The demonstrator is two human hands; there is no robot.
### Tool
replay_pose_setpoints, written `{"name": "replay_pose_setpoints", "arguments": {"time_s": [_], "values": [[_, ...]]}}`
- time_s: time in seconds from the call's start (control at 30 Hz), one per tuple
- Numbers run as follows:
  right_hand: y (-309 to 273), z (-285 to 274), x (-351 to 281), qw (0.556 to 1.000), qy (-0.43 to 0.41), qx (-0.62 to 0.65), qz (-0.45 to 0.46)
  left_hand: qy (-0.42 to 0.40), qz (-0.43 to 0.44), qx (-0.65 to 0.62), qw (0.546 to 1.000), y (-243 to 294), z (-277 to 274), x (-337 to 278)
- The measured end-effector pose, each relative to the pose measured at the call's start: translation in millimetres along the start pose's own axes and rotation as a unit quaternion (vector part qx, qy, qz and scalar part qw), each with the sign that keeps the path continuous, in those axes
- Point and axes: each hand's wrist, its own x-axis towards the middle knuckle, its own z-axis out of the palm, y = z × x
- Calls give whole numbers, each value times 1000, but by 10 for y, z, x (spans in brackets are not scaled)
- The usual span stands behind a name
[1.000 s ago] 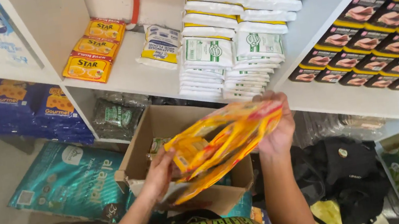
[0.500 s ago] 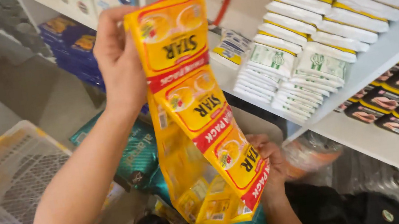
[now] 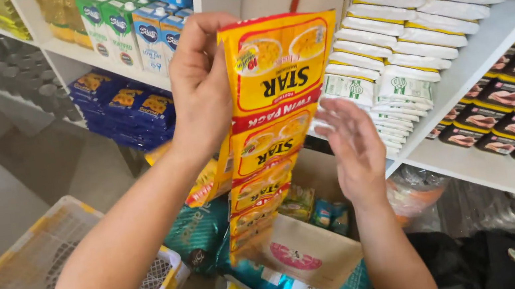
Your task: Stocking seasoning sachet packets onto grocery store shelves from a cardboard box on the floor.
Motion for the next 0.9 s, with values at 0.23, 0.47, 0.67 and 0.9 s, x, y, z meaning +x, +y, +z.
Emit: {"name": "replay_pose_setpoints", "arguments": {"time_s": [0.23, 0.47, 0.67, 0.9], "values": [[-294, 570, 401, 996, 48, -69, -33, -52, 66, 229, 970, 270, -344, -244], [-271, 677, 381, 991, 79, -93, -48, -89, 137, 273, 948, 497, -407, -406], [-340, 458, 185, 993, 108, -43, 5, -77, 183, 320, 927, 578, -322, -379], [-541, 437, 373, 981, 135, -136, -14, -24, 185, 371, 909, 625, -195, -221]]}}
